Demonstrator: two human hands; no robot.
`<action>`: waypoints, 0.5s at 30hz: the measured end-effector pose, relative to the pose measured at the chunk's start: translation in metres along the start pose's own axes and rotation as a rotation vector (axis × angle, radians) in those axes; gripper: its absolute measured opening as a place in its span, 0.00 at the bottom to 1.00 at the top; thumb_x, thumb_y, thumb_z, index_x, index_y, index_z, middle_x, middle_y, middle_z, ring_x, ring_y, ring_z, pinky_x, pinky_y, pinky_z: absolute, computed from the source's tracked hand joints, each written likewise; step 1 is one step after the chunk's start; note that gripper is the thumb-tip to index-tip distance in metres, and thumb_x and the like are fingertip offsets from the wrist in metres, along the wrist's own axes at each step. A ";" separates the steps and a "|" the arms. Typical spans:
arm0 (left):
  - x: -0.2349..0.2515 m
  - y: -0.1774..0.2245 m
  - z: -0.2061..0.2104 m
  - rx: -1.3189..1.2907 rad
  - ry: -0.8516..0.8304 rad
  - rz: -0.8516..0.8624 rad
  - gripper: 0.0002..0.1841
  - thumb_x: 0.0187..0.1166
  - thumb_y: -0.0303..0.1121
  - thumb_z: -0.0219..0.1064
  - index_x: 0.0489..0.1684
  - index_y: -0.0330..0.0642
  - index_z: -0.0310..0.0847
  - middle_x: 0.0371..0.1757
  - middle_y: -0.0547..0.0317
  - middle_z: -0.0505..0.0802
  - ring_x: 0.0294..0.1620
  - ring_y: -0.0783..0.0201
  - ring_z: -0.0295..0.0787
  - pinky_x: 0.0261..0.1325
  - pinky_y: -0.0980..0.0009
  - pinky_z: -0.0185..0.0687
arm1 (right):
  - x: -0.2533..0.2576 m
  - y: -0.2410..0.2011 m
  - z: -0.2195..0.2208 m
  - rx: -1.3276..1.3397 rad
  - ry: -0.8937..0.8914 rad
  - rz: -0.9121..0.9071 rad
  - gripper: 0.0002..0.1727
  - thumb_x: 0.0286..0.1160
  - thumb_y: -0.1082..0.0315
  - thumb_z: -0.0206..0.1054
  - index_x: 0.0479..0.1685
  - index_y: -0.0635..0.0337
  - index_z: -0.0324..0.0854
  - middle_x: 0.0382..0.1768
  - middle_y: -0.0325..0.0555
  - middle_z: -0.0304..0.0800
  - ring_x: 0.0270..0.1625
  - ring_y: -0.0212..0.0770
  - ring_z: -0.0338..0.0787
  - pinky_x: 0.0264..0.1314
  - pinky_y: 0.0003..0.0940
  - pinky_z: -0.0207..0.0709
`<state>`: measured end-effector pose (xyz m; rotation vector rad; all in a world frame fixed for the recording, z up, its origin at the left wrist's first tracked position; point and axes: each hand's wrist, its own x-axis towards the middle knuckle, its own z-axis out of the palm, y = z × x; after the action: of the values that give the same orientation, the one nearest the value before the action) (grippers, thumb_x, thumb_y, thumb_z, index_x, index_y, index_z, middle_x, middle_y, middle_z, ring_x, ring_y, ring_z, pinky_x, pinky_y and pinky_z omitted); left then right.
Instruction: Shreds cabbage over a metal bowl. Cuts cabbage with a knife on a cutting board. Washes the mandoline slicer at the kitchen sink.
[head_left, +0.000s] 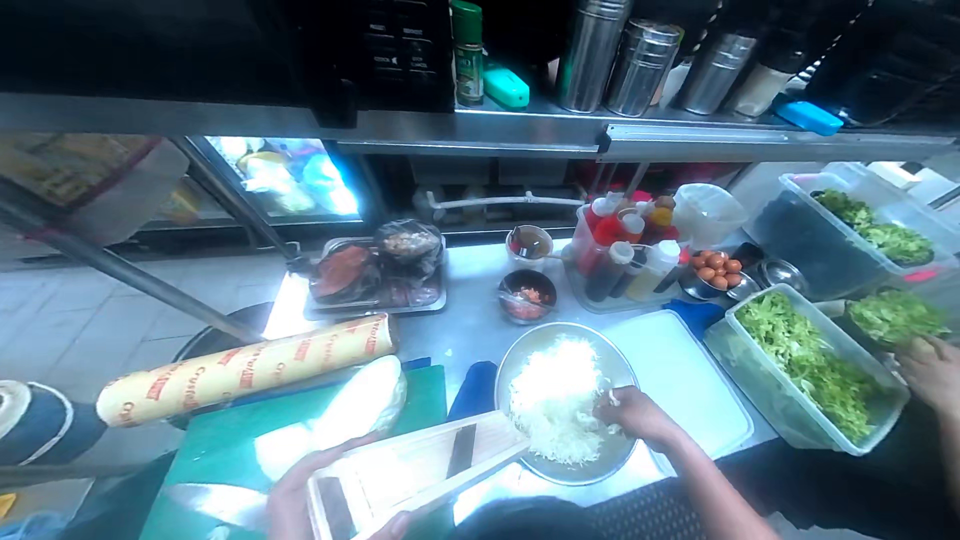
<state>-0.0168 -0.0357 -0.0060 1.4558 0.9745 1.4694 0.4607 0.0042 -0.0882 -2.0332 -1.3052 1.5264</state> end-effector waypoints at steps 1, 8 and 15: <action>-0.001 -0.001 -0.003 -0.008 0.001 0.000 0.51 0.47 0.31 0.89 0.76 0.41 0.57 0.72 0.38 0.82 0.68 0.40 0.84 0.66 0.48 0.87 | -0.005 0.004 -0.002 0.253 -0.044 -0.001 0.16 0.68 0.54 0.78 0.49 0.53 0.89 0.34 0.43 0.92 0.21 0.35 0.80 0.20 0.32 0.72; 0.001 -0.005 -0.012 -0.032 -0.020 0.003 0.51 0.48 0.31 0.89 0.77 0.42 0.57 0.71 0.39 0.82 0.69 0.38 0.83 0.67 0.47 0.87 | -0.020 0.009 0.008 0.734 0.058 -0.029 0.16 0.61 0.67 0.82 0.46 0.61 0.84 0.37 0.55 0.93 0.25 0.40 0.87 0.18 0.30 0.74; 0.006 -0.008 -0.003 -0.032 -0.051 -0.013 0.51 0.49 0.32 0.89 0.77 0.43 0.58 0.72 0.39 0.82 0.68 0.39 0.84 0.66 0.48 0.88 | -0.018 0.007 0.028 0.594 0.052 0.043 0.19 0.60 0.66 0.82 0.52 0.57 0.86 0.35 0.51 0.91 0.24 0.40 0.84 0.19 0.32 0.74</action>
<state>-0.0190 -0.0269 -0.0117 1.4542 0.9236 1.4251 0.4390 -0.0216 -0.0933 -1.7032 -0.6729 1.6191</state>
